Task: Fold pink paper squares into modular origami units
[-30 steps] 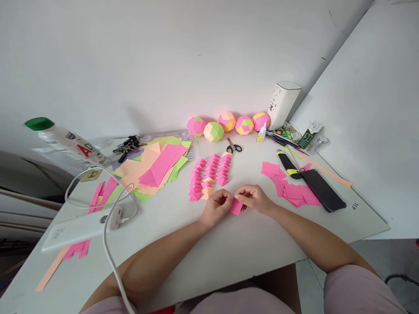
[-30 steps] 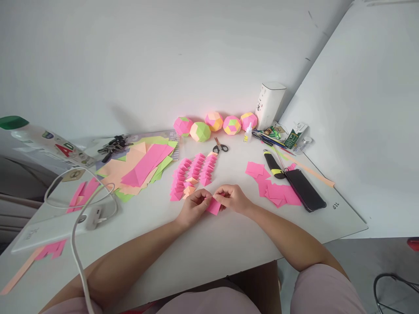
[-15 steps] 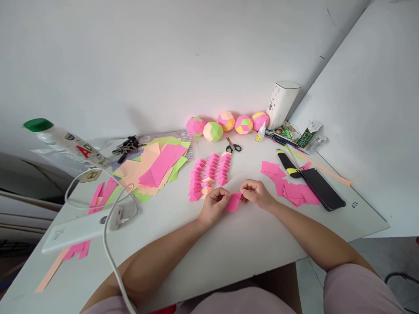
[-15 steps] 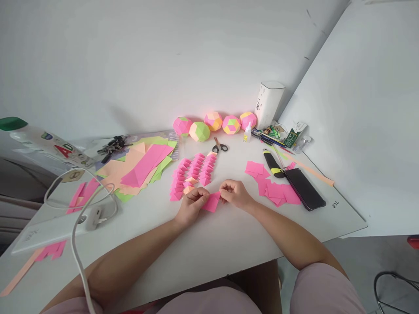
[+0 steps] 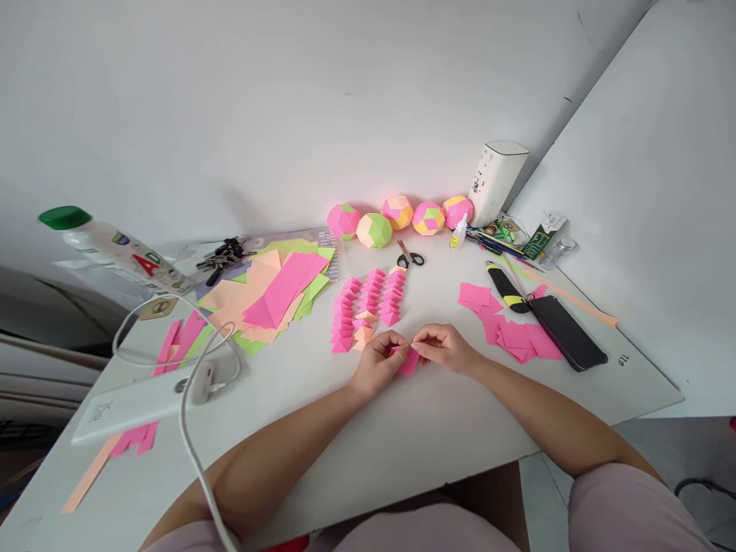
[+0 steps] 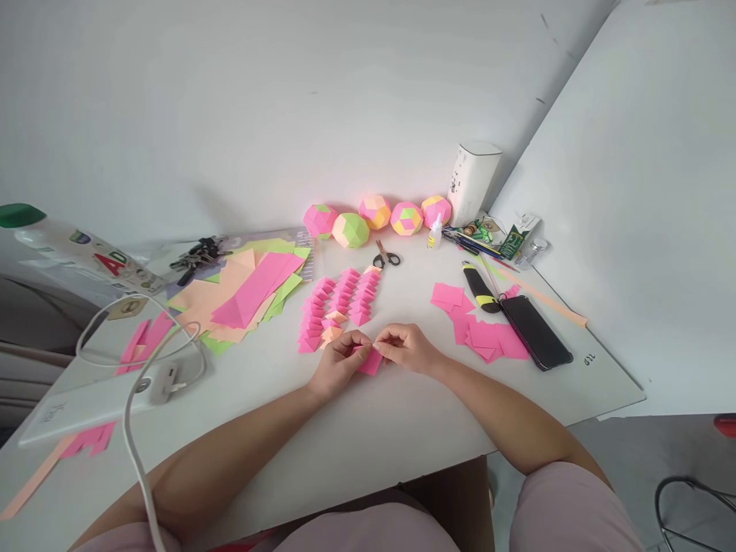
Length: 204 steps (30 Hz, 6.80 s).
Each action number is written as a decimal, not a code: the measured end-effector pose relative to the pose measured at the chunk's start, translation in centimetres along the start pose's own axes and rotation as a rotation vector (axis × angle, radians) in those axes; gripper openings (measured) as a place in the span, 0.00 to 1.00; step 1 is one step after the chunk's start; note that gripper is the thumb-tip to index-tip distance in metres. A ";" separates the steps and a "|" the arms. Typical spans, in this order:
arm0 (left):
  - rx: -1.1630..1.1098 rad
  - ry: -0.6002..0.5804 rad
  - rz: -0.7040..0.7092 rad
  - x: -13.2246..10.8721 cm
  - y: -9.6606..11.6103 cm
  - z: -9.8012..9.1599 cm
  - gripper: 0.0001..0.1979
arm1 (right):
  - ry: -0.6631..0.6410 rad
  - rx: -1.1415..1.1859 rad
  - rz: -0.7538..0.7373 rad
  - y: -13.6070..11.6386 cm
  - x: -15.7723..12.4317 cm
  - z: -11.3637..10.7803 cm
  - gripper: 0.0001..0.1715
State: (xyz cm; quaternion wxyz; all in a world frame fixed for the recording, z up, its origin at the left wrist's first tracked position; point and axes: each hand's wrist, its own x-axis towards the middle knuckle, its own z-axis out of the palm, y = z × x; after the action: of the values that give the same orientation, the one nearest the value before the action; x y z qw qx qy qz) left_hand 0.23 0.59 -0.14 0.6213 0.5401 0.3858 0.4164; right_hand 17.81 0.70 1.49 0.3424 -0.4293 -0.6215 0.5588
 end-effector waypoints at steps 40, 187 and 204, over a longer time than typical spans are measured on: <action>-0.174 0.211 -0.010 0.5 -1.0 0.0 0.10 | 0.170 0.042 -0.047 0.3 0.5 -0.4 0.14; 0.063 -0.077 -0.095 -0.2 0.3 0.4 0.18 | 0.174 -0.009 0.041 -0.4 0.0 0.2 0.20; 0.054 -0.107 -0.138 -0.2 0.8 0.5 0.19 | 0.169 -0.024 0.026 -1.0 -0.2 0.2 0.22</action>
State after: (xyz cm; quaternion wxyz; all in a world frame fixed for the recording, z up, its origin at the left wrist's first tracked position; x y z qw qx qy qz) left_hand 0.53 0.27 0.70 0.6534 0.5503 0.3994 0.3328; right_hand 17.50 0.45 2.45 0.3811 -0.4870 -0.5913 0.5176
